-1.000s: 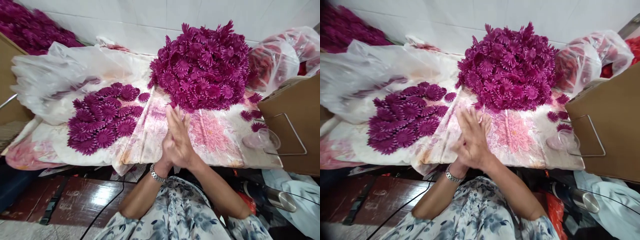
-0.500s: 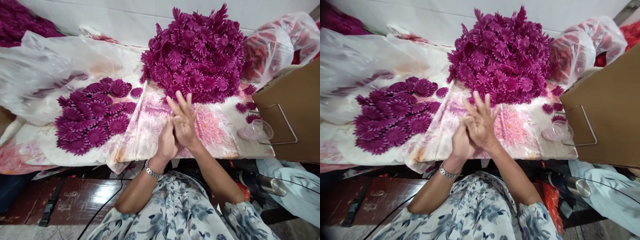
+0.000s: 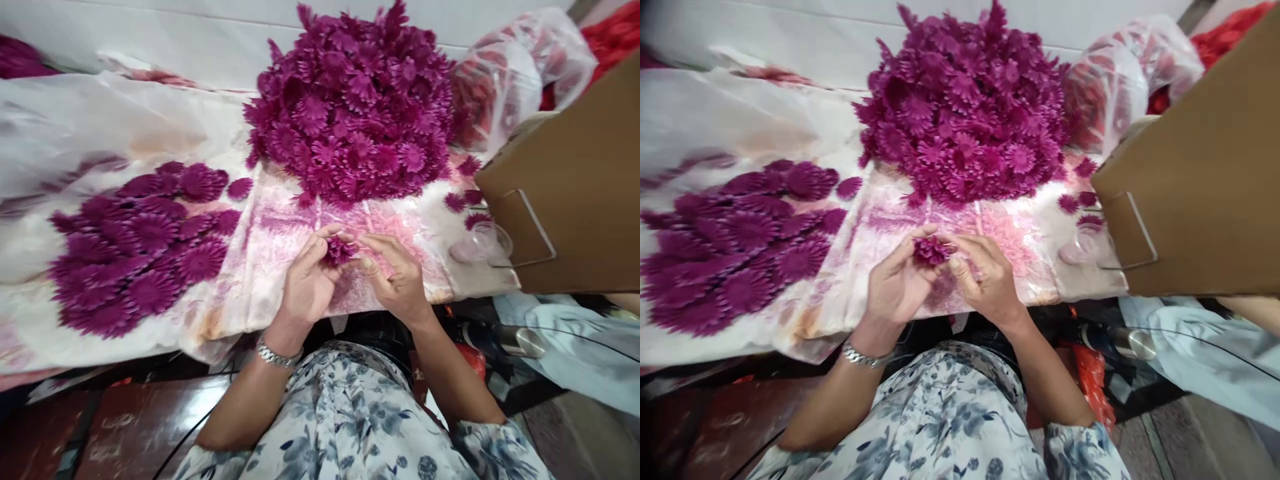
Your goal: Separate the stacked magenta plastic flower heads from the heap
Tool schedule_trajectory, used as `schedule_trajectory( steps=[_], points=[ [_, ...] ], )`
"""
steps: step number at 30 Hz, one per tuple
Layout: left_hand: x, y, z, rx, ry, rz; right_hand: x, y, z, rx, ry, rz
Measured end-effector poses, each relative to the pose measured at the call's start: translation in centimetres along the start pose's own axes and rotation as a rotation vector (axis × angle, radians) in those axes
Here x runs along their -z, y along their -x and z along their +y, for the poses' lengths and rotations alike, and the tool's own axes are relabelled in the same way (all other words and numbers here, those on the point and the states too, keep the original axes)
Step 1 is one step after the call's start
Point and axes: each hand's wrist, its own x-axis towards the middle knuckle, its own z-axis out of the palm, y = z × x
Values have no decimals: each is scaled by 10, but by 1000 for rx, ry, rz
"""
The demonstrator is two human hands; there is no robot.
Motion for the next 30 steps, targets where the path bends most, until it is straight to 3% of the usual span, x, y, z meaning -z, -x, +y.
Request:
schedule_trajectory(
  steps=[4, 7, 11, 15, 19, 25, 30],
  points=[
    [-1, -4, -9, -58, -314, 50, 43, 19, 18, 55, 436, 113],
    [-4, -11, -20, -159, -635, 56, 89, 32, 37, -45, 794, 244],
    [-15, -22, -33, -262, -1096, -96, 130, 42, 61, -203, 971, 170],
    [-24, -33, -40, -418, -1507, -238, 136, 42, 76, -202, 964, 21],
    [-23, -40, -43, -525, -1743, -282, 136, 39, 83, -192, 927, -33],
    [-20, -43, -45, -565, -1733, -187, 141, 36, 90, -171, 807, -32],
    [-23, -44, -42, -554, -1657, -183, 141, 30, 92, -251, 825, -125]
  ],
)
